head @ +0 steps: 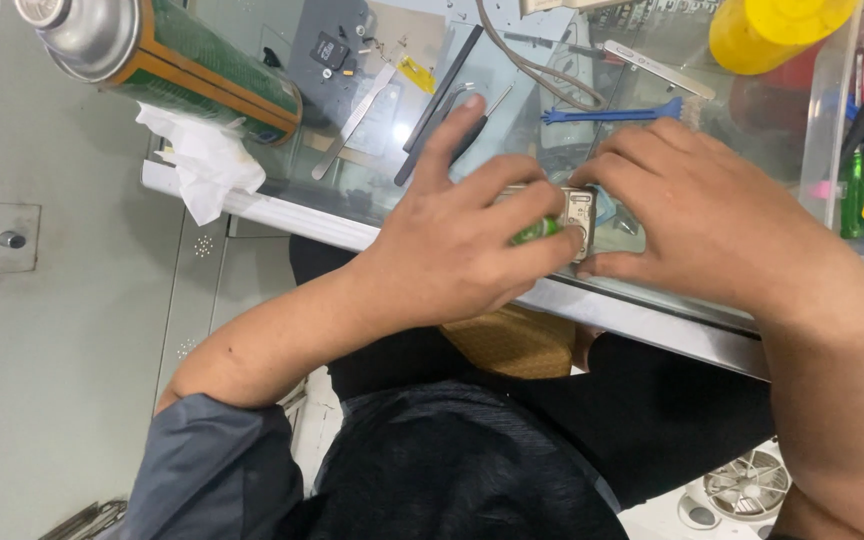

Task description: Cleaning and inspecting camera components before final assembly on a repair bench.

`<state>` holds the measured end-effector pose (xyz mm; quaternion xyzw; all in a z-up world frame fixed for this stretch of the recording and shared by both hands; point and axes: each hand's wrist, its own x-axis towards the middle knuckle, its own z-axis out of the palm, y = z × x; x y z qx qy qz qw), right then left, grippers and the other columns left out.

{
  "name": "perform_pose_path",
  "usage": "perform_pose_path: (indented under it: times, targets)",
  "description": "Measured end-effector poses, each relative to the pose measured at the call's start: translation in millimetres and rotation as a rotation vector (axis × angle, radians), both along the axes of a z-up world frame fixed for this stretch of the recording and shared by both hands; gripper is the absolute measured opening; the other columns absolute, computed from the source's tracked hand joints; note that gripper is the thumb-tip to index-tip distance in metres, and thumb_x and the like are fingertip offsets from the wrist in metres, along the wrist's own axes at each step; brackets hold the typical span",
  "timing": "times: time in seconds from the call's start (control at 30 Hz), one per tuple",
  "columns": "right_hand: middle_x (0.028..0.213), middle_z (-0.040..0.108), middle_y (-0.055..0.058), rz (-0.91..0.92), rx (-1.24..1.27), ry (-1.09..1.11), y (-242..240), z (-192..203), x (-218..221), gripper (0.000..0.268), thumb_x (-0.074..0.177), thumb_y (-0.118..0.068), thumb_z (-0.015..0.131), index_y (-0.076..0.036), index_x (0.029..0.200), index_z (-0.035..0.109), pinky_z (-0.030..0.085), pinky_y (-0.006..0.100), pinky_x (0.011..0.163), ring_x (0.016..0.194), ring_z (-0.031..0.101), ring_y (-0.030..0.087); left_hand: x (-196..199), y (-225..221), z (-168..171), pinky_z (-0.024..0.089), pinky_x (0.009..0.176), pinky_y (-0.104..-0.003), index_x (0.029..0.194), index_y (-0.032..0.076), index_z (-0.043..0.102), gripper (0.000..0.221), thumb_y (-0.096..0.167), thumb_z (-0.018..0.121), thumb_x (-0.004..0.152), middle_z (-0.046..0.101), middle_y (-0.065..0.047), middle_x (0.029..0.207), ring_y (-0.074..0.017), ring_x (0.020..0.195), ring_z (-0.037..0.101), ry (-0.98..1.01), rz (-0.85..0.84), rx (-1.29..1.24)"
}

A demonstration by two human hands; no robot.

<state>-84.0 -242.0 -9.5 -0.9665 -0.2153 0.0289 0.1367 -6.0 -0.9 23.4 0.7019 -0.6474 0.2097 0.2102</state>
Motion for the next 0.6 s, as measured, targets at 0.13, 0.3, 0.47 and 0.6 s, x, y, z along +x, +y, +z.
perform_pose_path:
  times: [0.13,0.3,0.47,0.6]
  targets:
    - [0.117,0.062,0.008,-0.003,0.036,-0.015,0,-1,0,0.067,0.078,-0.057,0.078,-0.010,0.124,0.064,0.049,0.046,0.094,0.110,0.057,0.031,0,0,-8,0.034,0.116,-0.065,0.099,0.014,0.067,0.017,-0.001,0.063,0.106,0.060,-0.006,0.099,-0.0258,0.093,0.065,-0.091,-0.033,0.048]
    - [0.124,0.060,0.008,0.000,0.008,0.040,-3,-2,0,0.080,0.072,-0.065,0.078,-0.014,0.132,0.060,0.047,0.047,0.097,0.118,0.054,0.031,3,26,-8,0.030,0.118,-0.048,0.120,0.015,0.070,0.022,0.029,0.067,0.103,0.073,-0.003,0.108,-0.0224,0.105,0.070,0.590,0.154,0.040]
    - [0.128,0.061,0.007,-0.020,-0.059,0.111,0,3,2,0.081,0.072,-0.064,0.078,-0.014,0.133,0.060,0.049,0.047,0.098,0.122,0.054,0.030,-4,50,-20,0.032,0.119,-0.048,0.117,0.016,0.064,0.029,0.037,0.066,0.098,0.072,0.003,0.109,-0.0171,0.105,0.071,0.837,0.321,0.003]
    - [0.125,0.064,0.003,-0.049,-0.085,0.115,1,0,3,0.084,0.067,-0.066,0.079,-0.017,0.132,0.062,0.047,0.044,0.102,0.118,0.056,0.028,-3,64,-20,0.029,0.114,-0.051,0.100,0.017,0.067,0.012,0.029,0.065,0.097,0.072,0.004,0.097,-0.0206,0.097,0.069,0.577,0.302,0.030]
